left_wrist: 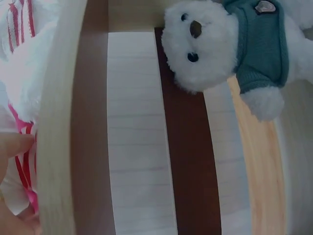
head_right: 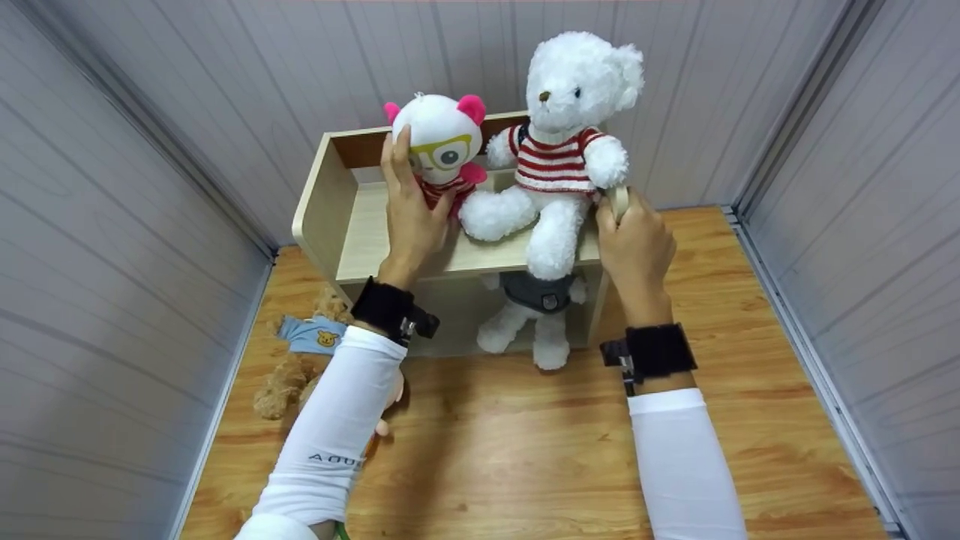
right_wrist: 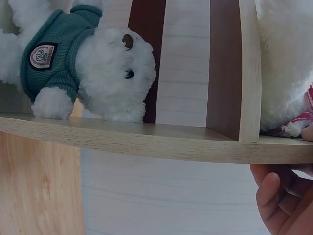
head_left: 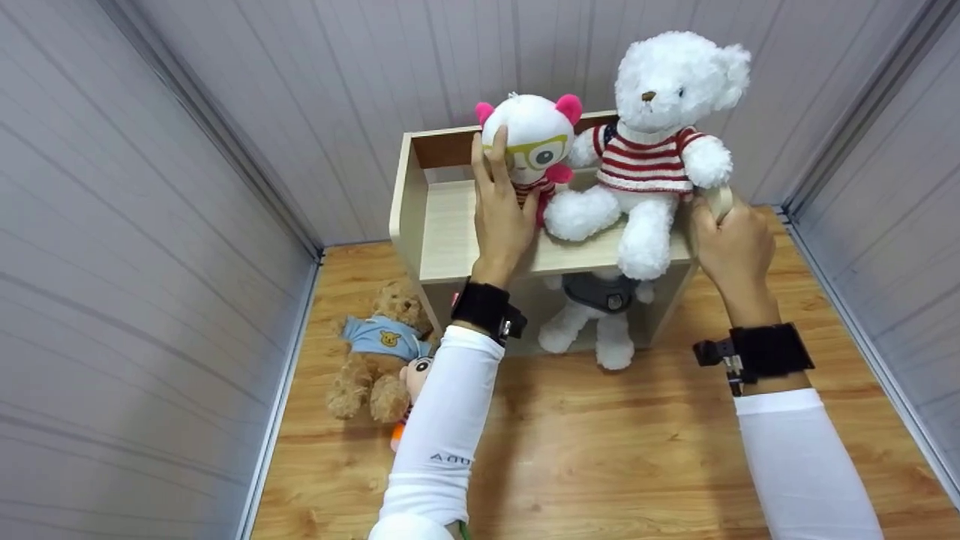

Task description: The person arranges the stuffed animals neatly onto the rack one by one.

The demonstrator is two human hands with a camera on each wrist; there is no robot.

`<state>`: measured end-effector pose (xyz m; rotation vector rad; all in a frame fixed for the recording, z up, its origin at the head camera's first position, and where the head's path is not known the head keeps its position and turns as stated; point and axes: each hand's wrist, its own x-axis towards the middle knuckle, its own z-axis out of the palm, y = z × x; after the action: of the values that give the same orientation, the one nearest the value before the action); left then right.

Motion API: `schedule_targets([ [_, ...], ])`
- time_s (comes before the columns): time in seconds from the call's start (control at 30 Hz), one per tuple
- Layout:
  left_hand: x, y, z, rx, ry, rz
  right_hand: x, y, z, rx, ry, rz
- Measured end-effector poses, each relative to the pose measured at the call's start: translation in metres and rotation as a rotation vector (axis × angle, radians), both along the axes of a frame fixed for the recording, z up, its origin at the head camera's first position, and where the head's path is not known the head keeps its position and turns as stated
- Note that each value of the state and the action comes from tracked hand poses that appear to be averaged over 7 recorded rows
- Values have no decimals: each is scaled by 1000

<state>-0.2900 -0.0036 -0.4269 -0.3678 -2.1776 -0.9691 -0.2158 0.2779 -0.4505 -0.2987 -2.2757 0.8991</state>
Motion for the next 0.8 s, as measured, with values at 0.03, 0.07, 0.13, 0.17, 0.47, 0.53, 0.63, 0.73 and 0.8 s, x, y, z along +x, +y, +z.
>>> schedule_targets([
  [0.03,0,-1,0,-10,-19,-9,0,0,0,0,4,0],
  [0.07,0,-1,0,-21,-42,-17,0,1,1,-1,3,0],
  [0.13,0,-3,0,-46,-84,-34,0,2,1,-3,-2,-3],
  [0.17,0,-3,0,-64,-99,-42,0,2,1,-7,-10,-4],
  [0.47,4,-3,-9,-238,-169,-59,-1,0,1,-18,-59,-1],
  [0.53,6,-4,-10,-259,-203,-51,0,-1,1,-14,-55,5],
  [0.63,8,-4,-12,-298,-239,-37,1,-1,2,-9,-38,11],
  [0.73,10,-4,-14,-319,-273,-33,2,-1,2,-10,-34,22],
  [0.8,12,-4,-16,-325,-292,-38,2,-1,2,-12,-35,22],
])
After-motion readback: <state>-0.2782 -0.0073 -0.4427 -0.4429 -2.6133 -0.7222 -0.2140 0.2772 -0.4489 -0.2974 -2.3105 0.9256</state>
